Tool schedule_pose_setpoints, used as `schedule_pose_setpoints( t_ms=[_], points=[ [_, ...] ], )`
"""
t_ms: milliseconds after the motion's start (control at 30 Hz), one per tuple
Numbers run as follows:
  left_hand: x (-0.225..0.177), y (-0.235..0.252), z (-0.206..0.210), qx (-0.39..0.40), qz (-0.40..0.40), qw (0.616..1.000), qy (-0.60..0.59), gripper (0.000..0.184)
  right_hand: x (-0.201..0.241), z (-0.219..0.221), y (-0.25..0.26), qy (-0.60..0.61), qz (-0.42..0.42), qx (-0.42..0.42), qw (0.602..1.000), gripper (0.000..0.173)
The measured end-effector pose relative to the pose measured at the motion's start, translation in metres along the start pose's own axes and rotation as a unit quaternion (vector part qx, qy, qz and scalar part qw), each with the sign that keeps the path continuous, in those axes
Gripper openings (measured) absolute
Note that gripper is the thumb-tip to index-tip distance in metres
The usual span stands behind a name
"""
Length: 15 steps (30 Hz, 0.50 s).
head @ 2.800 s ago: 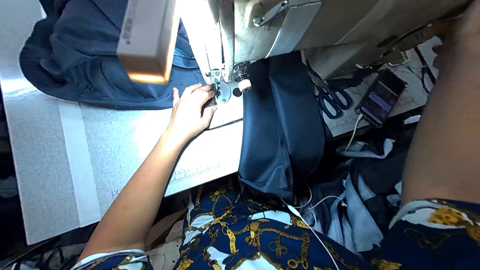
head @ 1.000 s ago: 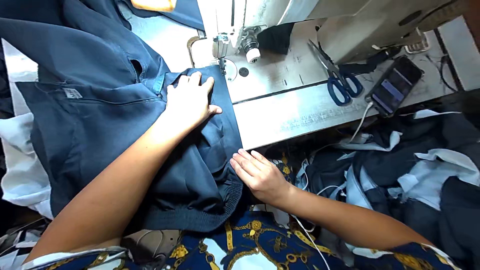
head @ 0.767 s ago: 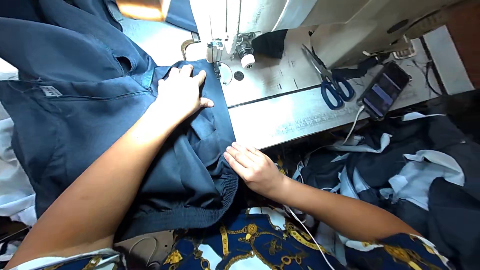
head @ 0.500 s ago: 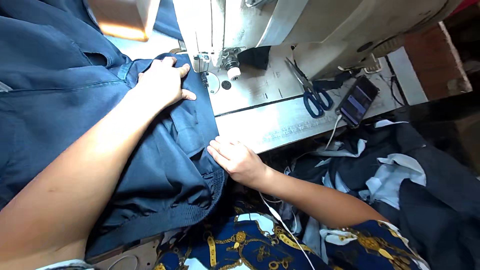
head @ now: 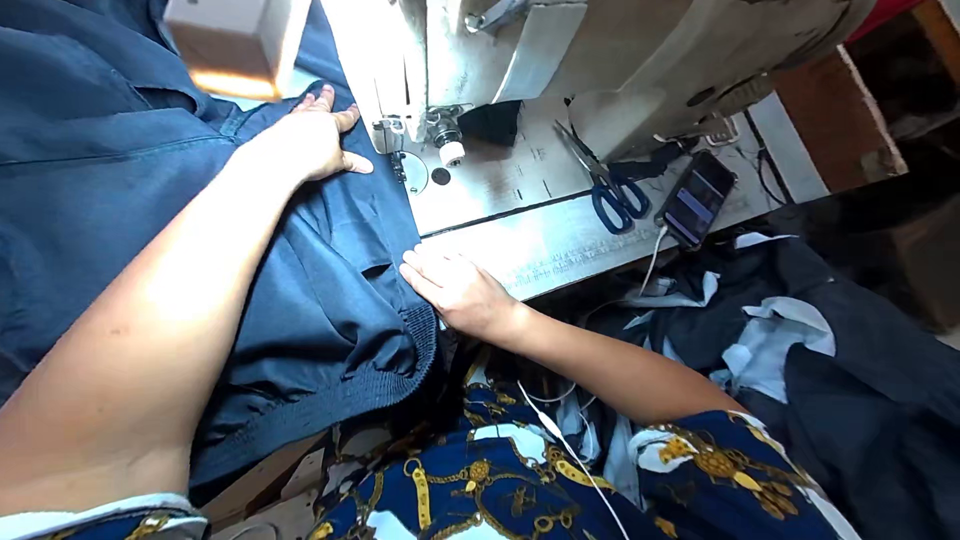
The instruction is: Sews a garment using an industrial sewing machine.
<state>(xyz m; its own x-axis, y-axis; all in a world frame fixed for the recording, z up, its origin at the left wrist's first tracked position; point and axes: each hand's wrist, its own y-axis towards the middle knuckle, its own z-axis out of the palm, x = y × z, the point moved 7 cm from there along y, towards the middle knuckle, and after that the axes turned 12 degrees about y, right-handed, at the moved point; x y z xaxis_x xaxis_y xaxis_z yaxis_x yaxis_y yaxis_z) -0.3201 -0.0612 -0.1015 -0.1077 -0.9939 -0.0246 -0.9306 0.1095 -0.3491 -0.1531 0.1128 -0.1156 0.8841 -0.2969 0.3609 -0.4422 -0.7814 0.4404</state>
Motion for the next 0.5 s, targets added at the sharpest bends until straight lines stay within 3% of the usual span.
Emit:
schedule_pose_setpoints(
  t_ms=[100, 200, 300, 500],
  points=[
    [-0.006, -0.016, -0.006, -0.042, -0.03, 0.998, 0.024, 0.071, 0.009, 0.0, -0.002, 0.003, 0.011, 0.0, 1.0, 0.027],
    [-0.037, -0.059, 0.003, -0.104, 0.034, 0.994, 0.016, 0.053, 0.023, -0.003, -0.011, -0.005, 0.013, -0.035, 0.999, 0.02],
    [-0.064, -0.1, 0.044, -0.034, 0.077, 0.996, -0.011, 0.075, 0.032, -0.005, -0.024, -0.004, 0.032, -0.059, 0.998, 0.021],
    [-0.06, -0.117, 0.063, -0.03, 0.069, 0.997, -0.02, 0.1, 0.039, -0.01, -0.029, -0.023, 0.043, -0.071, 0.996, 0.021]
  ],
)
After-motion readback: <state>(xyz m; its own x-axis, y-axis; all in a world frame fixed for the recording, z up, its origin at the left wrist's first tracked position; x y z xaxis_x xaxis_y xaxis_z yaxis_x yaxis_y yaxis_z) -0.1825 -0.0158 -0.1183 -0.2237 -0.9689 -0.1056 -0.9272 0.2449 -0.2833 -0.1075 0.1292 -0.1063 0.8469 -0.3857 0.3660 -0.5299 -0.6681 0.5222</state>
